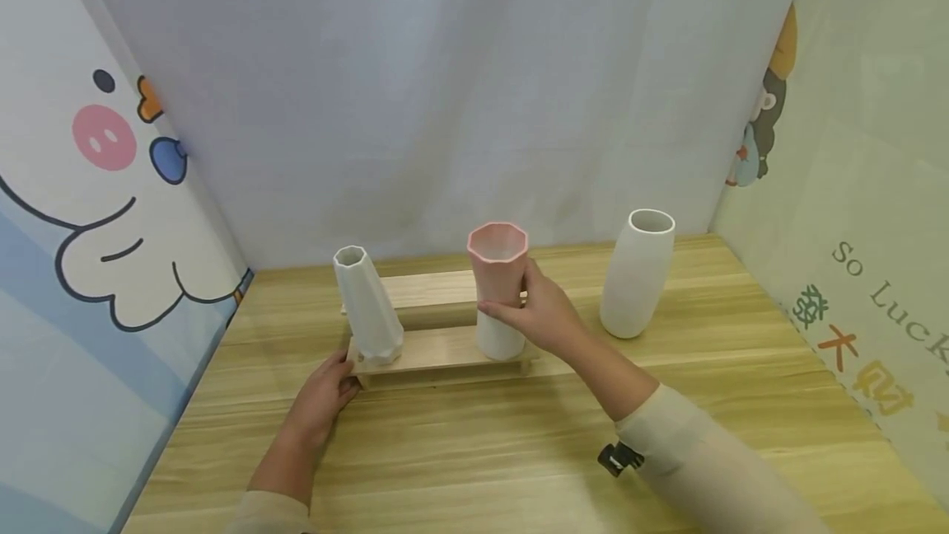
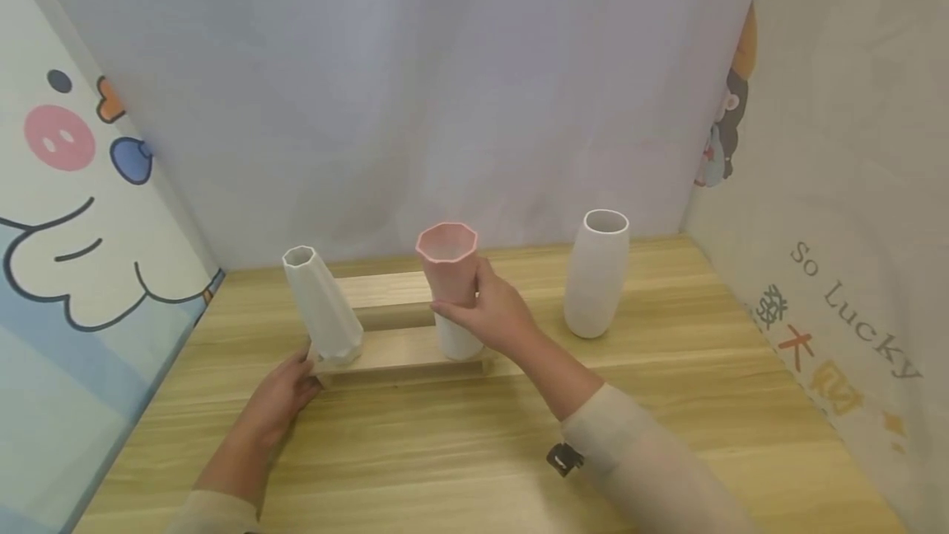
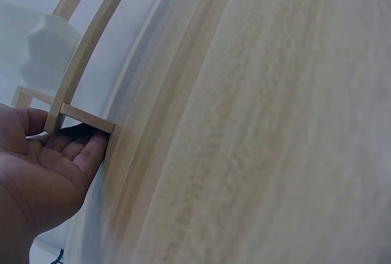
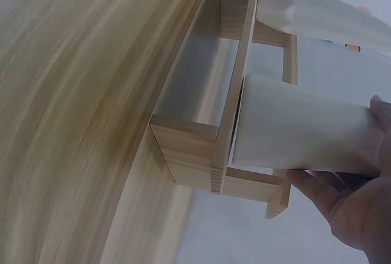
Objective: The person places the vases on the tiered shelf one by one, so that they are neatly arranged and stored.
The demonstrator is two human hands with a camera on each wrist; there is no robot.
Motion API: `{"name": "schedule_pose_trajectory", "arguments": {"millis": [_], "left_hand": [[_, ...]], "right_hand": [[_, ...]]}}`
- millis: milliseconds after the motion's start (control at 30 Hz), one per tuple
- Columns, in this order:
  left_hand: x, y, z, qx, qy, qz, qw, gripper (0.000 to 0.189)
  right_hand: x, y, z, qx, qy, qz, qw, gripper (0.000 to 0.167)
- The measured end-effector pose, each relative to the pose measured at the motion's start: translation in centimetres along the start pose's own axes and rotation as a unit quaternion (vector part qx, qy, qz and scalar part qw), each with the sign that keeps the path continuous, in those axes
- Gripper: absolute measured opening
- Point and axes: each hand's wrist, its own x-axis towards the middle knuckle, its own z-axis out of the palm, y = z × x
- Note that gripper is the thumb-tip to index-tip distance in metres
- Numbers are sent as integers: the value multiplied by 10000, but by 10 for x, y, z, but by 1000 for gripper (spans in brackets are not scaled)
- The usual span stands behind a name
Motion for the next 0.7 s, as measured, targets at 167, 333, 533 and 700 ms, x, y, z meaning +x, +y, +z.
{"name": "schedule_pose_trajectory", "arguments": {"millis": [167,333,533,700], "left_hand": [[-1,1,1,-30,12,41,10000,55],[-2,2,2,-33,-3,57,10000,56],[1,1,1,-26,0,46,10000,55],[2,-1,0,-24,-55,54,10000,56]], "right_hand": [[2,1,3,-41,-20,-28,10000,79],[2,1,5,-21,-5,-18,10000,78],[0,2,3,188,-44,-34,9998,80],[0,3,4,279,-117,-60,9995,82]]}}
